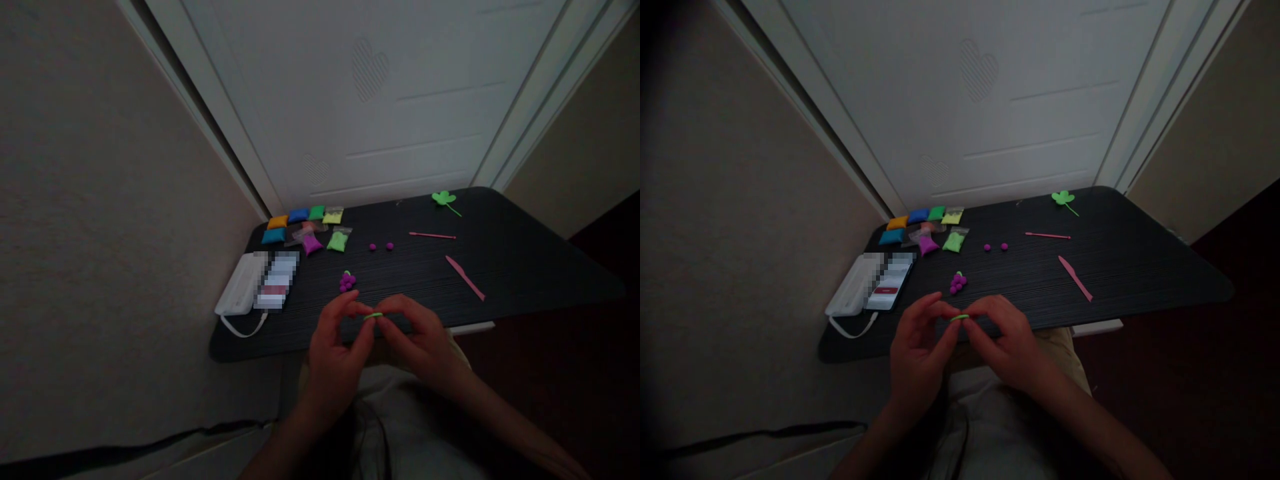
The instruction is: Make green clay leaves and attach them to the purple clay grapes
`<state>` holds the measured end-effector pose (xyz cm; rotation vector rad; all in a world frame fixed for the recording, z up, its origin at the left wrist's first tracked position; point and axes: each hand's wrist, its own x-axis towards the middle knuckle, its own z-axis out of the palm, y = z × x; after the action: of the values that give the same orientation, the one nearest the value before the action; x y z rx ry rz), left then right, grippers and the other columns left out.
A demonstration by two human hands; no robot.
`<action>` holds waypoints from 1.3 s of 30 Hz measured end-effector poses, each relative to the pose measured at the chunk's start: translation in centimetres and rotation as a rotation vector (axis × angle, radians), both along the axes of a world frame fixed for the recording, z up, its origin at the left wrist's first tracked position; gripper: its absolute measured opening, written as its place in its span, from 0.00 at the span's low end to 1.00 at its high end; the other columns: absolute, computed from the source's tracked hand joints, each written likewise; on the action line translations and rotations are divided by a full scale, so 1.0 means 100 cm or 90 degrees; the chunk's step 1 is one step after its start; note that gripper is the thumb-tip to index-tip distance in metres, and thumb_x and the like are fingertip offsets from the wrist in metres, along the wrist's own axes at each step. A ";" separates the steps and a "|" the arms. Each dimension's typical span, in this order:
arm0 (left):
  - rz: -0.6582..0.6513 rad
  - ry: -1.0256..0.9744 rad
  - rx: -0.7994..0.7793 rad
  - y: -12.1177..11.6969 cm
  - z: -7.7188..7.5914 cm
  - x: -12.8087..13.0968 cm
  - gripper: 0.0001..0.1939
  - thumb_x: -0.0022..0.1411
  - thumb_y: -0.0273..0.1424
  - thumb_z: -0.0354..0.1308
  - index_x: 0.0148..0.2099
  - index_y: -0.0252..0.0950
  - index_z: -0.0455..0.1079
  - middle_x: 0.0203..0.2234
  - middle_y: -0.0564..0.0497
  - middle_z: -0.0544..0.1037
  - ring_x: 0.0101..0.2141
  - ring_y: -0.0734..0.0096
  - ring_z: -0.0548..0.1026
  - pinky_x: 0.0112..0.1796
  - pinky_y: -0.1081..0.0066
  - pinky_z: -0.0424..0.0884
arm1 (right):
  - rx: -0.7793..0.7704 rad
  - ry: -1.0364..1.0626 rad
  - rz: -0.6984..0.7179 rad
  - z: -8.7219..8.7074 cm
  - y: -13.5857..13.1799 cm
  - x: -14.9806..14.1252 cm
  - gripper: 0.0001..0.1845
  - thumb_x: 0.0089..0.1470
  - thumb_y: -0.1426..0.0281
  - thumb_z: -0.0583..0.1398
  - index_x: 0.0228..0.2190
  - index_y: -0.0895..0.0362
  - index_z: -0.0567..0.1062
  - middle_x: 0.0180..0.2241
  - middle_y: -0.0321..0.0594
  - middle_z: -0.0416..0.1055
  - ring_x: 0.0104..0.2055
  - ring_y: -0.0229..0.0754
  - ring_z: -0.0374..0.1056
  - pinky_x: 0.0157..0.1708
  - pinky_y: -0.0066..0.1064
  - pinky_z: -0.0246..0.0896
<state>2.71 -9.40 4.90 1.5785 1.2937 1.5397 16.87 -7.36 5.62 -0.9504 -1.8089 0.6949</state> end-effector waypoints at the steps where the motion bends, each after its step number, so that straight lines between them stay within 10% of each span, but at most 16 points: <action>1: 0.000 -0.003 -0.005 0.000 0.000 0.000 0.21 0.53 0.24 0.57 0.50 0.41 0.61 0.32 0.53 0.73 0.36 0.71 0.72 0.45 0.63 0.66 | -0.001 0.003 0.002 0.000 0.000 0.000 0.05 0.51 0.74 0.56 0.32 0.56 0.71 0.30 0.38 0.72 0.34 0.38 0.68 0.35 0.29 0.62; 39: 0.009 0.016 0.020 0.001 -0.002 0.002 0.22 0.53 0.23 0.57 0.50 0.41 0.61 0.33 0.52 0.73 0.37 0.71 0.72 0.45 0.63 0.66 | 0.002 -0.032 0.003 -0.001 -0.001 0.002 0.05 0.51 0.73 0.56 0.32 0.56 0.71 0.30 0.39 0.71 0.33 0.39 0.67 0.35 0.30 0.62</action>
<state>2.94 -9.31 4.72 1.6164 1.3040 1.5599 17.08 -7.42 5.56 -0.9703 -1.8560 0.6767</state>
